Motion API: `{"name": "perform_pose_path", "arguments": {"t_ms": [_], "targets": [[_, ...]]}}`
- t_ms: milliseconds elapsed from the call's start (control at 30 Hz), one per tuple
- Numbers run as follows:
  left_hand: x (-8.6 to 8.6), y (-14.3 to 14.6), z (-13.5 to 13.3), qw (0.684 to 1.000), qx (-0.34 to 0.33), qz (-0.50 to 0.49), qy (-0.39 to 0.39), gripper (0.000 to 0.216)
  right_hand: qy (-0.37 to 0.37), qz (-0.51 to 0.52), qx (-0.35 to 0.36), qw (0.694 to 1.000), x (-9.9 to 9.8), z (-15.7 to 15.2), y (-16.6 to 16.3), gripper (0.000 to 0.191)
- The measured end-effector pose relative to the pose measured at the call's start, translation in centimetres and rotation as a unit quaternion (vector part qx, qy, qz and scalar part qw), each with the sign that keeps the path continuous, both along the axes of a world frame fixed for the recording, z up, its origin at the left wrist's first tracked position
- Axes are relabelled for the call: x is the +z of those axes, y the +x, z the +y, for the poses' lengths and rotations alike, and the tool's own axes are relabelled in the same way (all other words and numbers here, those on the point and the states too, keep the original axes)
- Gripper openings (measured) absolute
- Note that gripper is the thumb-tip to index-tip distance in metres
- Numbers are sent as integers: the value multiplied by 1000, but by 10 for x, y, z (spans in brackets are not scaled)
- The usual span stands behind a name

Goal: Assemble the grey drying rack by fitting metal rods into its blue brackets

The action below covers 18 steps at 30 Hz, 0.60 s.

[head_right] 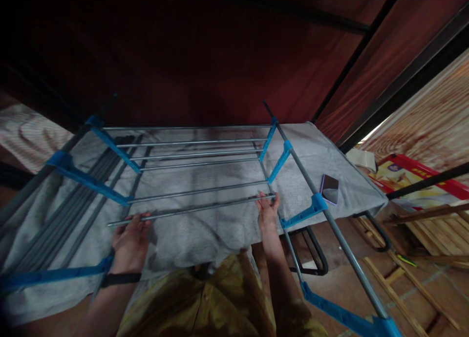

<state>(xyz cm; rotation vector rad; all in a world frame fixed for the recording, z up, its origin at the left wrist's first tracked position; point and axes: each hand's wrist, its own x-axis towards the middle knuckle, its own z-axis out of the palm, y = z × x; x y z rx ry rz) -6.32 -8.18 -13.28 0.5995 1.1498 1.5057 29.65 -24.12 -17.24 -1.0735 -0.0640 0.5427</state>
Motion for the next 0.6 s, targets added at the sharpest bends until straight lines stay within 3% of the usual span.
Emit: {"name": "perform_pose_path", "arguments": {"t_ms": [133, 500, 600], "targets": [[-1, 12, -8, 999, 1, -31, -37, 28, 5, 1, 10, 1000, -2, -5, -3, 69], [-5, 19, -17, 1000, 15, -7, 11, 37, -35, -16, 0, 999, -11, -11, 5, 55], [-4, 20, -18, 1000, 20, -3, 9, 41, -28, -1, 15, 999, -12, -16, 6, 59]]}}
